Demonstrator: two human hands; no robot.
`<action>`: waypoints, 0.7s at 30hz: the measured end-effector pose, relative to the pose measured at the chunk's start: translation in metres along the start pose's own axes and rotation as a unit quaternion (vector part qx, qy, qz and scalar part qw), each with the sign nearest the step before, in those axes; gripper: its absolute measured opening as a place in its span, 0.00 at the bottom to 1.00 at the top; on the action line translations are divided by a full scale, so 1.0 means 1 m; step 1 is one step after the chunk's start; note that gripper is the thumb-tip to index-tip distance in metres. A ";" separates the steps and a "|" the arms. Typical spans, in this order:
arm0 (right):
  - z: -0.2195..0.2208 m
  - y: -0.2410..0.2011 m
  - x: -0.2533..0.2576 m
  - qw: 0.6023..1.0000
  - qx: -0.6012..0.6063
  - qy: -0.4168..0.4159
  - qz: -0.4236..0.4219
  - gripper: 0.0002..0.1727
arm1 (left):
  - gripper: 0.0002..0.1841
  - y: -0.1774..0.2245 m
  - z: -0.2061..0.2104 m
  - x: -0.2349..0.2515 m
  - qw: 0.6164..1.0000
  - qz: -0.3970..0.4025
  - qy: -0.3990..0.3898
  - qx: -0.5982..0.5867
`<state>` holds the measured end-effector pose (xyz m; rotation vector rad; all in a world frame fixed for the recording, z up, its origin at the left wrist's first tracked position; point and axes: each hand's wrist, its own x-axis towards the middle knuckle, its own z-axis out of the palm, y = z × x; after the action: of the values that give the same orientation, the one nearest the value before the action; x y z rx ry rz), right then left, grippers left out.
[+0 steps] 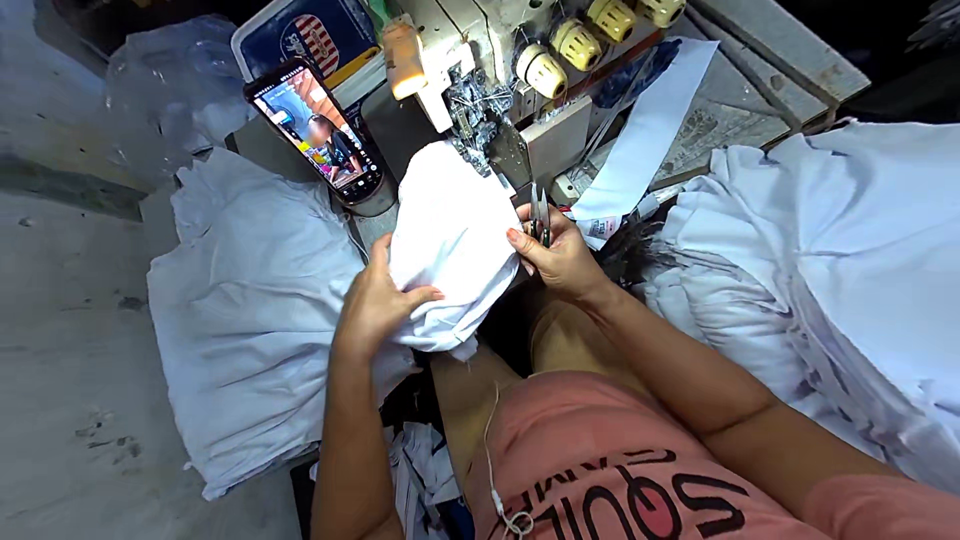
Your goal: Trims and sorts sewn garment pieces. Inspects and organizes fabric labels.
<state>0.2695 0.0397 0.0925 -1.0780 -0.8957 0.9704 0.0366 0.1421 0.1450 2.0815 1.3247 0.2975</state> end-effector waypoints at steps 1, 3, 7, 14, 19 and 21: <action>0.001 -0.002 -0.002 1.000 -0.013 0.001 -0.013 0.11 | 0.48 0.010 -0.009 -0.010 0.996 0.008 0.048 0.073; 0.004 -0.006 -0.006 0.999 -0.042 0.001 -0.030 0.12 | 0.39 0.031 -0.024 -0.027 0.971 0.053 0.144 0.182; 0.003 0.004 -0.008 0.998 -0.053 0.031 0.016 0.12 | 0.47 0.035 -0.017 -0.024 0.961 -0.003 0.134 0.243; -0.005 0.010 -0.009 0.996 -0.064 0.032 0.050 0.07 | 0.61 0.032 0.007 -0.016 0.971 0.026 0.114 0.207; 0.001 0.005 -0.013 0.996 -0.063 0.042 0.039 0.06 | 0.25 0.070 0.043 0.001 0.935 0.291 0.178 0.103; 0.001 0.002 -0.014 0.996 -0.065 0.046 0.040 0.05 | 0.21 0.071 0.056 0.019 0.929 0.304 0.182 0.108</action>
<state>0.2640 0.0276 0.0888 -1.2681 -0.8549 0.9290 0.1249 0.1160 0.1433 2.6919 0.8897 0.8716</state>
